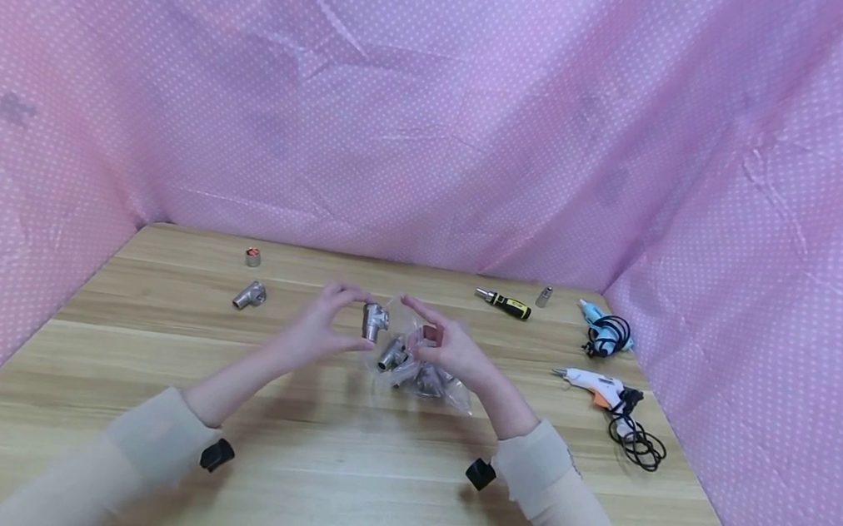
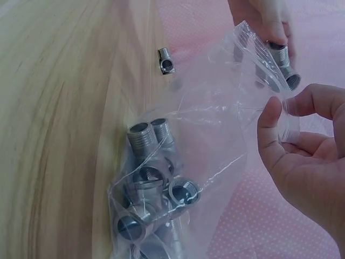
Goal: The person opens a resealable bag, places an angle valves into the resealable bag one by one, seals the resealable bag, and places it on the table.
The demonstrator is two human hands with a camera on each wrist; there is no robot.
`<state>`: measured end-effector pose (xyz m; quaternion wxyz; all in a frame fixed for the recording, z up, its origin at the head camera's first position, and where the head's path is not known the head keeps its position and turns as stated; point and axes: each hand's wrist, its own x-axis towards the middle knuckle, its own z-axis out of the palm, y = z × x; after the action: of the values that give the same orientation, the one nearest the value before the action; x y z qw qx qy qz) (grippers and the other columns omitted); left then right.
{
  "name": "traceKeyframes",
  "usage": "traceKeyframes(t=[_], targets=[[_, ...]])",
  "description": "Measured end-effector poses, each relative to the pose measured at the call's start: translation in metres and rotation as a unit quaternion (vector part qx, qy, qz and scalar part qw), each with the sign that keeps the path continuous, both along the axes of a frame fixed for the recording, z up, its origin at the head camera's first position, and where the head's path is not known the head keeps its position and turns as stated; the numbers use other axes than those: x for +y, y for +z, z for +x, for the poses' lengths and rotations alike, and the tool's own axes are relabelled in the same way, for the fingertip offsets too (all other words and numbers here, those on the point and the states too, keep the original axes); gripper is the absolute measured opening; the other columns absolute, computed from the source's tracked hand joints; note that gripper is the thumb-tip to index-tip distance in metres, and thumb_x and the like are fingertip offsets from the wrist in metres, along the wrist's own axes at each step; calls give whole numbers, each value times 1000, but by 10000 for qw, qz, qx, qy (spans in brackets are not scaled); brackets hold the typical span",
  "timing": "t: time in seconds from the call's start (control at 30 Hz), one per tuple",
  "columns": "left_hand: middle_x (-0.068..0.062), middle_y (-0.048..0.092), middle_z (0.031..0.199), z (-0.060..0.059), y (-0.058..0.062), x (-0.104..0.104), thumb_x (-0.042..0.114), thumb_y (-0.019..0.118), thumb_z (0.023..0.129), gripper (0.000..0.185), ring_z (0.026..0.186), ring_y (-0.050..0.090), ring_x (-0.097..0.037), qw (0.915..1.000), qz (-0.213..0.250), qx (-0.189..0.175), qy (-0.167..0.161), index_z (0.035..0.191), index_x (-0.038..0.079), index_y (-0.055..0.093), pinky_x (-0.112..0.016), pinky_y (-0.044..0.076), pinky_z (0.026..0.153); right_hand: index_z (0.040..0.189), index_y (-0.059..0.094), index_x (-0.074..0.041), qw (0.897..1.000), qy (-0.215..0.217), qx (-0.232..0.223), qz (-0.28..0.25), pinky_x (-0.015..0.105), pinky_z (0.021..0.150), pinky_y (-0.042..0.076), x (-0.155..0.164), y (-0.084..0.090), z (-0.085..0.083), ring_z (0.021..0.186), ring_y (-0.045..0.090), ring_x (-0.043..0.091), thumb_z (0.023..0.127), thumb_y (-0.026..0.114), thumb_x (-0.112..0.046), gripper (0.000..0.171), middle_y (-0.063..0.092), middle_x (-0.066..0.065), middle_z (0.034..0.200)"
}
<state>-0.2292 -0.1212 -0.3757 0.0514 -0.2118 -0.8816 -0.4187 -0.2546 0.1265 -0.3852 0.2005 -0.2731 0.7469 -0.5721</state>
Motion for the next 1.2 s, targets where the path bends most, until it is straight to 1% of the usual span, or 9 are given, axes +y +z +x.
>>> traceKeyframes(t=[0.1,0.17,0.27,0.37,0.5,0.67,0.87,1.0,1.2], targets=[[-18,41,137,-1,-13,8,27,83,69,66,124,43,-41,10000,-11,-78,32,127,13,57,-63,38,99,150,24,-21,9999,57,95,-57,18,53,47,-1,0,1,88,57,19,81,58,8,82,36,1,147],[-17,44,134,-2,-22,13,26,84,68,64,119,47,-38,9999,18,-146,50,125,12,58,-59,42,96,150,24,-21,9999,86,91,-97,17,55,47,-1,1,1,91,57,22,81,58,9,82,41,9,143],[-14,50,128,-3,-29,19,26,85,66,64,107,56,-30,9994,83,-325,36,122,9,60,-48,52,87,150,25,-24,9998,120,55,-120,16,54,46,-2,3,3,91,55,25,82,57,10,83,48,23,126],[-12,53,125,-2,-30,23,26,86,65,65,98,58,-24,9987,163,-475,31,122,9,59,-36,54,78,150,24,-24,9998,121,-4,-136,16,55,46,-3,6,6,91,53,26,83,55,12,83,47,21,128],[-11,53,124,0,-26,22,22,85,66,63,96,58,-24,9991,265,-338,-2,122,9,59,-31,54,71,151,21,-16,9998,145,12,-129,16,57,47,-5,14,11,95,53,36,82,54,15,82,35,15,145],[-9,55,124,0,-15,10,26,85,67,66,103,56,-27,9996,260,-51,-114,125,13,58,-40,53,80,150,19,-7,9998,145,50,-121,15,58,46,-5,17,14,100,49,49,80,53,17,81,27,13,152],[-10,51,132,-6,1,-19,31,83,68,75,117,49,-34,9999,30,16,-111,134,15,51,-58,43,96,150,23,-12,9997,92,95,-226,15,58,46,-4,5,7,99,49,47,80,54,16,82,29,8,152],[-12,45,141,-8,10,-40,33,82,71,79,127,41,-37,9996,-271,-38,-6,139,18,45,-62,35,102,150,26,-16,9996,31,88,-268,18,61,49,-2,2,6,98,52,40,80,55,15,82,30,4,152],[-15,35,148,-17,11,-72,35,81,72,88,135,31,-40,9984,-565,-98,-12,145,19,35,-63,29,105,149,27,-18,9997,-53,147,-196,23,65,52,4,-1,5,99,54,39,79,55,12,82,29,5,153]])
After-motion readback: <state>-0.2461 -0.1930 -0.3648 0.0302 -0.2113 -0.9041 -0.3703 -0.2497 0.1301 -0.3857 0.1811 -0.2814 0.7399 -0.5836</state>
